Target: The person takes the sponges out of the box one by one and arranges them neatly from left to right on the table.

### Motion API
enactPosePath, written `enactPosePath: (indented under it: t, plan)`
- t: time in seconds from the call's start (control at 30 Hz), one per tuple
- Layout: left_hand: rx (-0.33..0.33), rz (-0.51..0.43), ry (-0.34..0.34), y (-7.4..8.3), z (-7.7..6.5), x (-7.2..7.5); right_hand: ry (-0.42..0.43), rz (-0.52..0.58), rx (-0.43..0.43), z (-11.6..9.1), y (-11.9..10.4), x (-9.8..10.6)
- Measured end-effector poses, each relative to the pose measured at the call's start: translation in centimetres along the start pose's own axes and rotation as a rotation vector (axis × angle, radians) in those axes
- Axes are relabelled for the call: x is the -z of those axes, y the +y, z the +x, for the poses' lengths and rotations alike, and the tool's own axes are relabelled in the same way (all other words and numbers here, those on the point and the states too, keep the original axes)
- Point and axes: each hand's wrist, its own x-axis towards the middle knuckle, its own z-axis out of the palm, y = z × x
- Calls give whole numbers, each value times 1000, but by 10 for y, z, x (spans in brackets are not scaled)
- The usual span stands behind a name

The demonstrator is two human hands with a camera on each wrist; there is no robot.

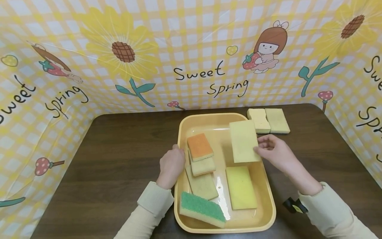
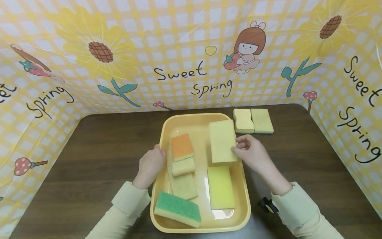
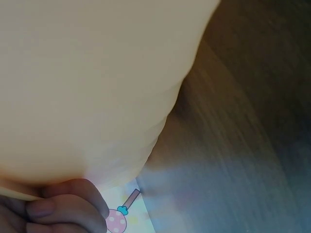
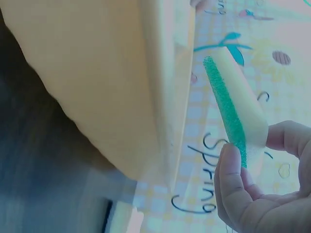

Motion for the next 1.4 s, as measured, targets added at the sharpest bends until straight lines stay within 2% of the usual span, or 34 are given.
enactPosePath:
  t: [0.47,0.7,0.93,1.17,1.4]
  plan:
    - [8,8,3,-2,-1,-2,137,-43,-24,15,20,42]
    - [11,10,2,-2,-3,-1,222,-48,-88,29,32,64]
    - [19,10,-1,-2,-4,-2,269,-42,-170,41,44,85]
    - [26,5,-8,-3,-4,-2,322,-63,-233,53,59,97]
    - [16,8,4,-4,-3,-3,356,-132,-282,65,74,106]
